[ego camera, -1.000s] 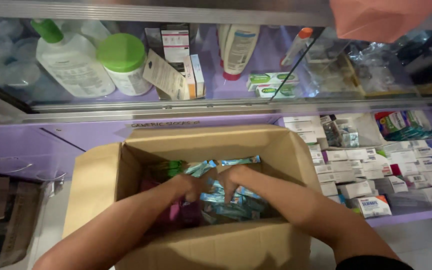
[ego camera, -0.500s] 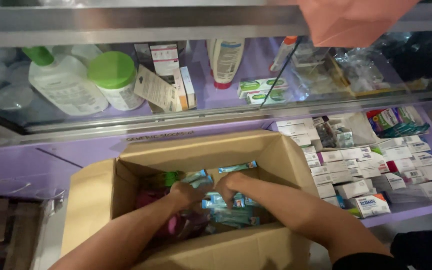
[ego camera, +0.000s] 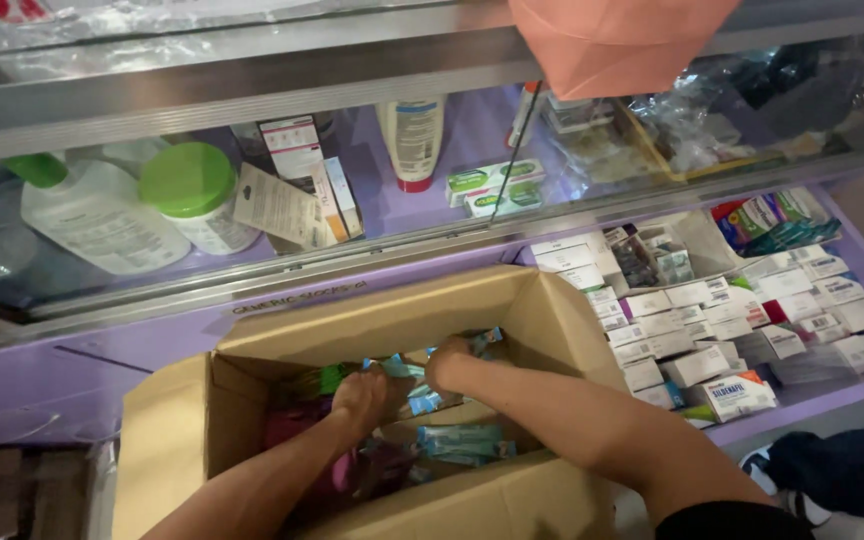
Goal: Bundling small medication sachets with rubber bands and organizing them into a pharmacy storage drawer.
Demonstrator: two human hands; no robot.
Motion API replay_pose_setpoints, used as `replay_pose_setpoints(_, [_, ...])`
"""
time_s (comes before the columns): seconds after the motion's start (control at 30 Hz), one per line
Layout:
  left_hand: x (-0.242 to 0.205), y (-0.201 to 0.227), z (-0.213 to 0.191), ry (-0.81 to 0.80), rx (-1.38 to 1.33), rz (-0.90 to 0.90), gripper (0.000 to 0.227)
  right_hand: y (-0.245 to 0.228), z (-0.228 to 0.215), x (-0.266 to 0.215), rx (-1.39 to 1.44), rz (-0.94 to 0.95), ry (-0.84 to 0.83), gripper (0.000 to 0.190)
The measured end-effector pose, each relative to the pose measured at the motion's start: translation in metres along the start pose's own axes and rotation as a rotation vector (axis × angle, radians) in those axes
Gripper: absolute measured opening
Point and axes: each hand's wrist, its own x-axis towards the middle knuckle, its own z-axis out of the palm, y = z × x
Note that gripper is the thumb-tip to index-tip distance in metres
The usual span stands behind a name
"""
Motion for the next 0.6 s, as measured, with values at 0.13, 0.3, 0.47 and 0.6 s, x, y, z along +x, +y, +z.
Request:
replay_pose_setpoints(0.13, [0.020, -0.009, 0.050, 0.084, 0.100, 0.040, 0.050, 0.005, 0.005, 0.012, 0.068, 0.005, -0.057, 0.038])
replay_pose_setpoints(0.3, [0.008, -0.013, 0.025, 0.138, 0.076, 0.040, 0.037, 0.015, 0.012, 0.022, 0.141, 0.014, -0.119, 0.038])
replay_pose_setpoints(0.47, [0.016, -0.020, 0.046, 0.292, 0.151, 0.024, 0.041, 0.027, 0.015, 0.031, 0.176, -0.002, -0.137, 0.038])
replay_pose_setpoints(0.6, [0.052, -0.034, 0.126, 0.322, 0.189, 0.064, 0.026, 0.022, 0.011, 0.024, 0.186, -0.040, -0.102, 0.038])
